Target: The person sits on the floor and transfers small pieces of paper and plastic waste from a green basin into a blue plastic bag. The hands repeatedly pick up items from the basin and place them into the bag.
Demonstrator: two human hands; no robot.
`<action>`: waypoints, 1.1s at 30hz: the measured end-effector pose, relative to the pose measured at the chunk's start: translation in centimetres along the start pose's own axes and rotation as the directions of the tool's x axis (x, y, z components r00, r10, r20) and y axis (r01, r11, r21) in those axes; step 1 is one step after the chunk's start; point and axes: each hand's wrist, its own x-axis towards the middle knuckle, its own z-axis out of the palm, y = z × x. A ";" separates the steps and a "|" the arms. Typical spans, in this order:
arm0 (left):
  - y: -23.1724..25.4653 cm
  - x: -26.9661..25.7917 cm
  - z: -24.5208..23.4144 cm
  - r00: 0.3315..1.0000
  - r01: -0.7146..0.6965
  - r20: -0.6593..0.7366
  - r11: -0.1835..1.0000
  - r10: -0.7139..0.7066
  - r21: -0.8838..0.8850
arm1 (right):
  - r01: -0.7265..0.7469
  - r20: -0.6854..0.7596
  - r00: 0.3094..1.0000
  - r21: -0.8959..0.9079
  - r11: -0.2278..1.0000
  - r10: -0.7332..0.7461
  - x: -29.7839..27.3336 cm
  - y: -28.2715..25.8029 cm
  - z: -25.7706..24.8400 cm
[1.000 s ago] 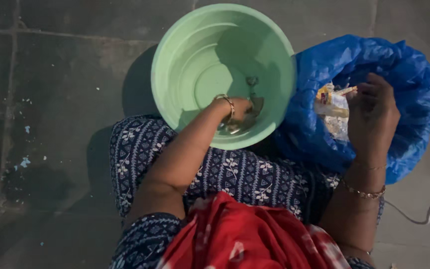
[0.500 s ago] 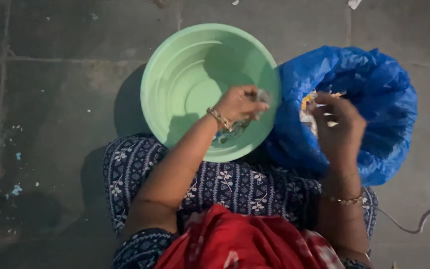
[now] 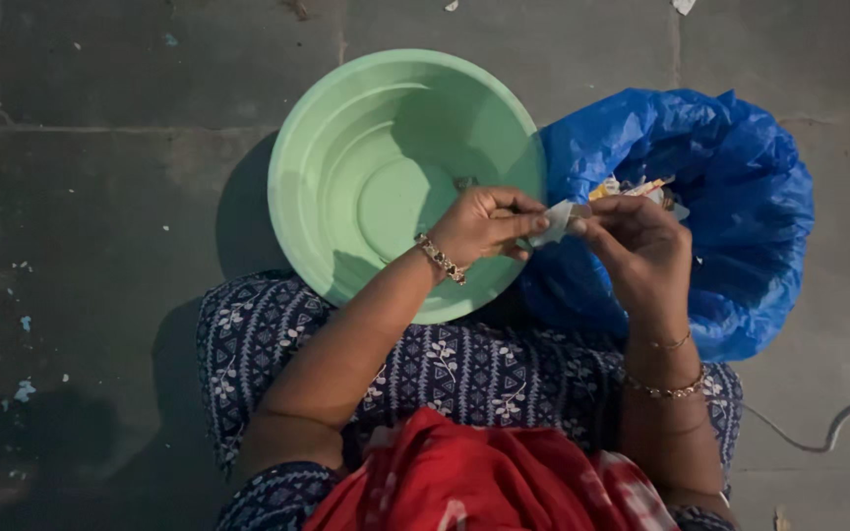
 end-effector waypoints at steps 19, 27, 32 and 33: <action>-0.9 0.7 -0.7 0.963 -0.166 -0.237 0.977 0.132 -0.133 | 0.079 -0.178 0.978 -0.167 0.983 -0.109 0.7 0.0 -4.0; -0.3 0.2 -0.3 0.952 -0.228 -0.252 0.950 0.172 -0.214 | 0.080 -0.223 0.905 -0.747 0.660 -0.362 0.9 0.3 -6.9; -1.2 0.9 0.2 0.944 -0.249 -0.227 0.968 0.238 -0.022 | 0.253 -0.058 0.934 -0.590 0.767 -0.353 0.1 -1.1 -4.9; -1.4 0.8 0.4 0.939 -0.239 -0.230 0.966 0.256 0.098 | 0.315 0.032 0.931 -0.578 0.753 -0.365 0.1 -1.6 -4.2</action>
